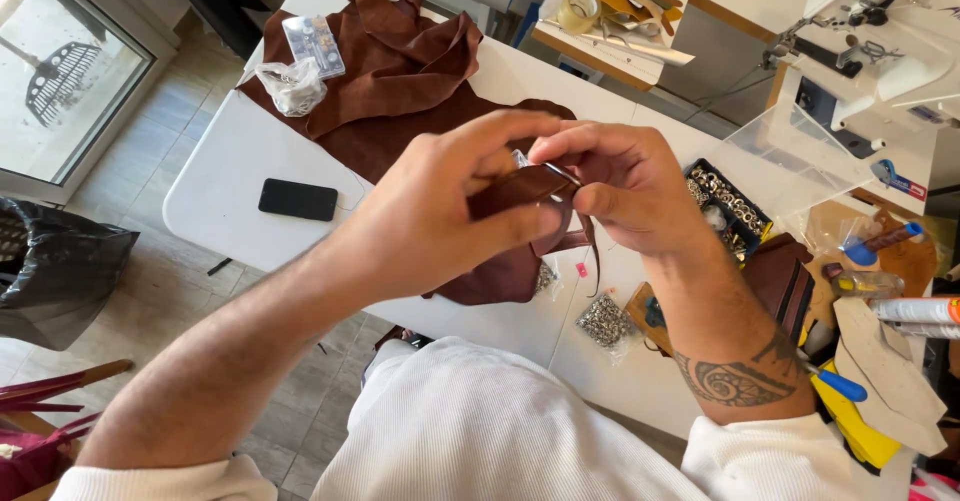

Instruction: Assembling a leather bag by setting rivets with a hand press and attaching a shoulder strap

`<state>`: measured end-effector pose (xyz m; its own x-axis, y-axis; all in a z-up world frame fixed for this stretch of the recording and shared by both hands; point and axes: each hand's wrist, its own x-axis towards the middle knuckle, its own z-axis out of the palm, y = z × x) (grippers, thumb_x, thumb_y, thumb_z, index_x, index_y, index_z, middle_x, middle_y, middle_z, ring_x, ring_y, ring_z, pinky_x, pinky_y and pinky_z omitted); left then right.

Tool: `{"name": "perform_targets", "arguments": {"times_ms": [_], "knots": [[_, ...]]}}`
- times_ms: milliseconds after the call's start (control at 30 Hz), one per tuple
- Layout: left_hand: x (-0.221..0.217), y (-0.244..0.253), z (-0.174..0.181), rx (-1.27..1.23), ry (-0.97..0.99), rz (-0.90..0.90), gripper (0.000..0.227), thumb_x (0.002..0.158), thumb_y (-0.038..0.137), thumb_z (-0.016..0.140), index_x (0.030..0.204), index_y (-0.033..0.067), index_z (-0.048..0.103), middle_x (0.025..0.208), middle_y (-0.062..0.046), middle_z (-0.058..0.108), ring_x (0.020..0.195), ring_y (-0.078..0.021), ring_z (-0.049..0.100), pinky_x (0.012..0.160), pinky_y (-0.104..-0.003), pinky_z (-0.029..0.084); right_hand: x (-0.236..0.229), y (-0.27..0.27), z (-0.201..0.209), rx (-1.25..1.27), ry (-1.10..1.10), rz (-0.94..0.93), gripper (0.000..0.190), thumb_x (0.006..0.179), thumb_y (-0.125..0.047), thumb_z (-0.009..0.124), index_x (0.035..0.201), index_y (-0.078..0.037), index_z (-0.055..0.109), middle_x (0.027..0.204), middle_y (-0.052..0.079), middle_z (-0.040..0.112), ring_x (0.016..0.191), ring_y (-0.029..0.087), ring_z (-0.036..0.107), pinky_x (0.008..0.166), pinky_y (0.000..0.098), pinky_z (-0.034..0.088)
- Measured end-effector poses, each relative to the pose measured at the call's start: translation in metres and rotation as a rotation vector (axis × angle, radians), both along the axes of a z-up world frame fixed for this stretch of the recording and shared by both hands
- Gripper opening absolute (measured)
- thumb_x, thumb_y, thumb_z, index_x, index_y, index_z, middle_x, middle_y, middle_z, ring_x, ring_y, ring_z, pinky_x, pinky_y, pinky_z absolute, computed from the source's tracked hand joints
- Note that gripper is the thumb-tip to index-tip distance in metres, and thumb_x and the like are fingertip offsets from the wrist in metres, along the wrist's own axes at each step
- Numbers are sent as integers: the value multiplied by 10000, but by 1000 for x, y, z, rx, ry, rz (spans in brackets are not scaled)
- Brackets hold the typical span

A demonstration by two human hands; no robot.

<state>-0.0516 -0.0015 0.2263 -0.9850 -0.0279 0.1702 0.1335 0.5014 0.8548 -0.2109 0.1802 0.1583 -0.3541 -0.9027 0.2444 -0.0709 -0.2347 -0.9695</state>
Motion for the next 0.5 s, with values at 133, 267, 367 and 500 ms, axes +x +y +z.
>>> {"name": "perform_targets", "arguments": {"times_ms": [133, 267, 367, 500], "knots": [[-14, 5, -6, 181, 98, -25, 346, 900, 24, 678, 1236, 102, 646, 938, 7, 734, 810, -101, 618, 731, -252, 516, 2, 1, -28, -182, -206, 100, 595, 867, -306, 882, 1332, -60, 604, 1332, 72, 645, 1277, 218, 624, 1133, 348, 532], [-15, -4, -15, 214, 141, -1, 253, 915, -43, 662, 1151, 36, 707, 1016, -49, 759, 845, -116, 706, 767, -248, 595, 21, 0, -28, 30, -185, 65, 386, 871, -188, 817, 1157, -33, 610, 934, 84, 686, 861, 181, 684, 831, 297, 582], [-9, -10, -8, 224, 50, 26, 234, 944, -36, 650, 1161, 22, 717, 957, -44, 739, 781, -89, 664, 653, -197, 546, 9, 10, -42, 91, -177, -36, 386, 858, -131, 807, 1149, 32, 612, 833, 98, 683, 598, 105, 650, 536, 221, 589], [-7, -16, -18, 242, -5, 71, 212, 943, -2, 644, 1127, 34, 743, 913, -18, 730, 769, -64, 632, 654, -189, 499, 12, 14, -19, 108, -250, -76, 351, 826, -42, 798, 1103, 71, 615, 954, 182, 679, 812, 302, 746, 582, 469, 723]]}}
